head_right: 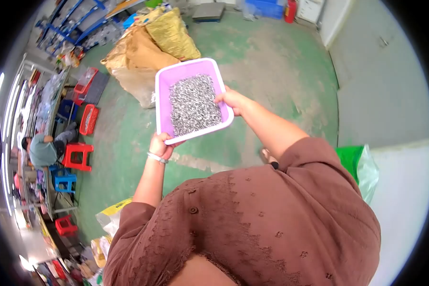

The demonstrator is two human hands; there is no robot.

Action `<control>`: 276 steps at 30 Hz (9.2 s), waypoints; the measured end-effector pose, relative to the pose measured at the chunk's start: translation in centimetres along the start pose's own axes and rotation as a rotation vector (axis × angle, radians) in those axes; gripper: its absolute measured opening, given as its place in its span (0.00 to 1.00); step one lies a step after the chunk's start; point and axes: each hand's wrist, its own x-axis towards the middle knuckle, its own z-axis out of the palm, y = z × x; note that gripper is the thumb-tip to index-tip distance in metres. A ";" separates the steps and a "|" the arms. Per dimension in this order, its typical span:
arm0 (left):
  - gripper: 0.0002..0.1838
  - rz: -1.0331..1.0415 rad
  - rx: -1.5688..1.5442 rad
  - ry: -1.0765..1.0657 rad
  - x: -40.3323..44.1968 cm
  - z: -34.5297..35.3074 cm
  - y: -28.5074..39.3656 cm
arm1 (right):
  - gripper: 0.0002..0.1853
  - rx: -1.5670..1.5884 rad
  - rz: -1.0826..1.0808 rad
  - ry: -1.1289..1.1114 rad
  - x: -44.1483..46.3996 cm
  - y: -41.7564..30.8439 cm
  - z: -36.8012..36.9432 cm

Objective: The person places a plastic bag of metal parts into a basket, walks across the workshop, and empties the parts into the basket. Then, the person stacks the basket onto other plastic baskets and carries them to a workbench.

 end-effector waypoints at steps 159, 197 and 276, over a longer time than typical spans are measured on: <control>0.02 1.154 -0.805 1.598 -124.4 -219.5 86.8 | 0.28 -1.342 -0.010 -1.251 38.2 149.0 251.3; 0.22 0.841 -0.630 1.045 -115.7 -308.0 139.6 | 0.34 -0.928 0.395 -1.030 76.1 171.2 320.1; 0.18 1.116 -1.320 1.889 -62.4 -390.6 218.2 | 0.39 -0.987 1.220 -2.342 161.2 195.7 432.4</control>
